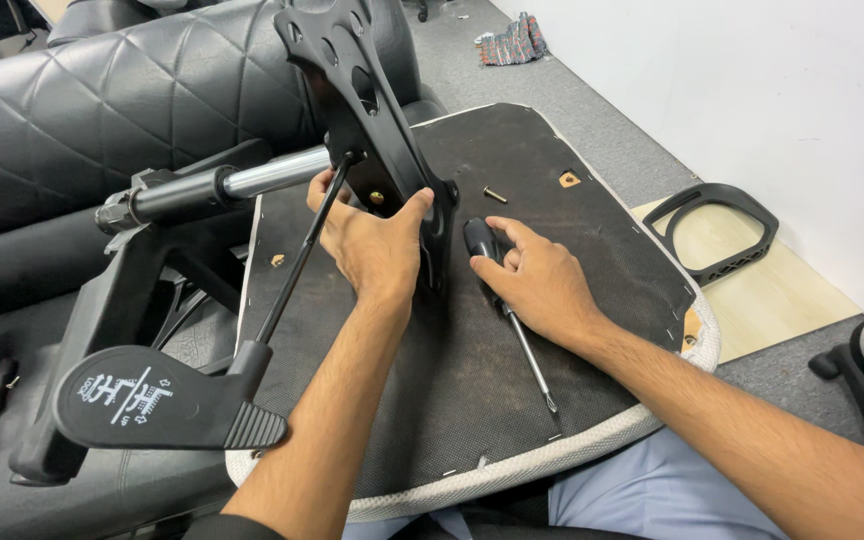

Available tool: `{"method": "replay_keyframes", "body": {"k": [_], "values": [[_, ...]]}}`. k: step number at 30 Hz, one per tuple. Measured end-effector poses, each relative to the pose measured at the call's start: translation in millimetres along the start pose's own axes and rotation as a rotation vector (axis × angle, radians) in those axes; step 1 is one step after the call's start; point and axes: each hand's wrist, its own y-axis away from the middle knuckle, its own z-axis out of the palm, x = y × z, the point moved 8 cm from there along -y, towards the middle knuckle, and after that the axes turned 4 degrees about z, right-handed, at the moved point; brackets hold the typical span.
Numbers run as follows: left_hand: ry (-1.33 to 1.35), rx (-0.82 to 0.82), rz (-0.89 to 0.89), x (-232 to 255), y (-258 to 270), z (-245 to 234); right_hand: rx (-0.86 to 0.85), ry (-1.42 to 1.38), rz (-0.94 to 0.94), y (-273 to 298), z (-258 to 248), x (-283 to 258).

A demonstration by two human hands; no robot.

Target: The person uses a screwdriver to tighten screws on the underside of an office chair seat, securing the gas lift mechanism to the seat base. They adjust the seat orientation and continue fastening the remaining screws.

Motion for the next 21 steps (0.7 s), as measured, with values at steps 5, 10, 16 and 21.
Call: {"method": "replay_keyframes", "body": {"k": [5,10,16,21], "values": [[-0.104,-0.012,0.068,6.5,-0.1,0.0,-0.01,0.004,0.009,-0.3,1.6,0.1],[-0.138,-0.062,0.122,18.5,0.1,-5.7,-0.003,-0.001,0.013,1.4,-1.8,0.8],[-0.07,-0.151,0.13,20.3,-6.6,-22.8,-0.013,-0.014,0.017,1.4,-0.4,2.0],[-0.01,-0.132,0.096,13.5,-5.5,-38.3,-0.005,-0.025,-0.006,2.1,-1.3,-0.1]]}}
